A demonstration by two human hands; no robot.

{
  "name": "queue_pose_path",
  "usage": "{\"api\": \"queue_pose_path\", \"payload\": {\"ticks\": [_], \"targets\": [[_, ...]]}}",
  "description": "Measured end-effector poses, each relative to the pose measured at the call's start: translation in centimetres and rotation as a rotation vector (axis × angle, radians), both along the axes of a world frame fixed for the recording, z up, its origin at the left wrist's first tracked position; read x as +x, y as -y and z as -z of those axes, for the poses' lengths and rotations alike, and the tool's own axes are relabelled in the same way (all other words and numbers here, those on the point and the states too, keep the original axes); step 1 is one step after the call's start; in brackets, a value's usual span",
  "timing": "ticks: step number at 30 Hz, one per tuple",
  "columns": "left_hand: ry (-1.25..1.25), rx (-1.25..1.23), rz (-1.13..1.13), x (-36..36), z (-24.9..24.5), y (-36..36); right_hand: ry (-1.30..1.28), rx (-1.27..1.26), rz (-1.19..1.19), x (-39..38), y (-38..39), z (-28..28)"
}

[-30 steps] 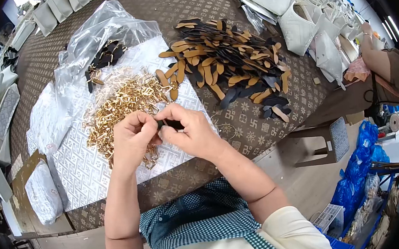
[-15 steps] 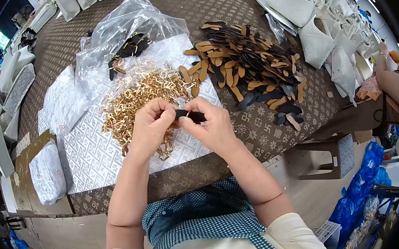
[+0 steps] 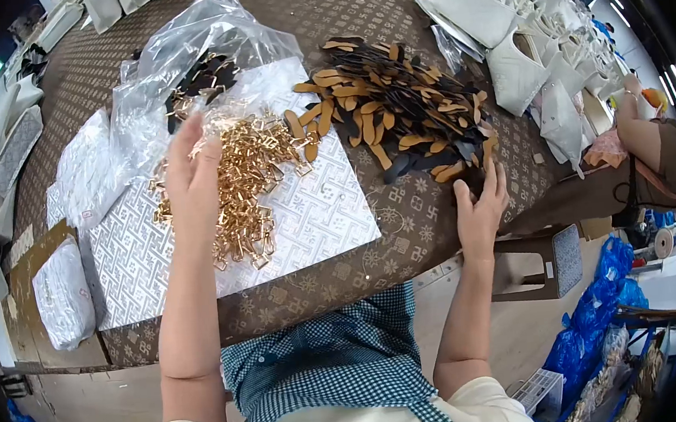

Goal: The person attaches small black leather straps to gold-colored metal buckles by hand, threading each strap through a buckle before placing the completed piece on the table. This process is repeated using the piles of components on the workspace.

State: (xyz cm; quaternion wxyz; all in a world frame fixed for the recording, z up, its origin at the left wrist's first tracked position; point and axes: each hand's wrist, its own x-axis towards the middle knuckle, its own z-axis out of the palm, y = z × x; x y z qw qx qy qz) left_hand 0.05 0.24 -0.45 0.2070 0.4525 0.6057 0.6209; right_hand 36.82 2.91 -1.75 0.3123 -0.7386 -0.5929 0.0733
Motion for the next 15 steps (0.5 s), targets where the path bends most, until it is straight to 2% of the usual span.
{"api": "queue_pose_path", "payload": {"ticks": [1,3,4,7,11,13,15], "targets": [[0.068,-0.048,0.046,0.5,-0.6,0.5,0.116,-0.104,-0.018,0.5,-0.3,0.5],[-0.183,-0.074,0.109,0.5,-0.4,0.7,0.036,-0.101,-0.112,-0.1,-0.3,1.2],[-0.272,-0.102,0.148,1.3,-0.9,1.0,0.171,-0.076,-0.169,-0.2,-0.5,1.8],[-0.608,-0.098,0.216,2.8,-0.1,0.7,0.093,-0.041,-0.244,-2.0,-0.5,1.9],[-0.941,-0.093,0.292,5.3,1.2,-0.5,0.111,-0.065,-0.240,-4.2,-0.3,1.6],[-1.089,-0.178,0.262,6.0,1.1,-1.3,0.057,-0.073,-0.279,-5.7,0.1,1.1],[-1.099,-0.197,0.233,5.8,1.9,-2.3,0.031,-0.029,-0.347,-7.1,0.5,1.2]]}}
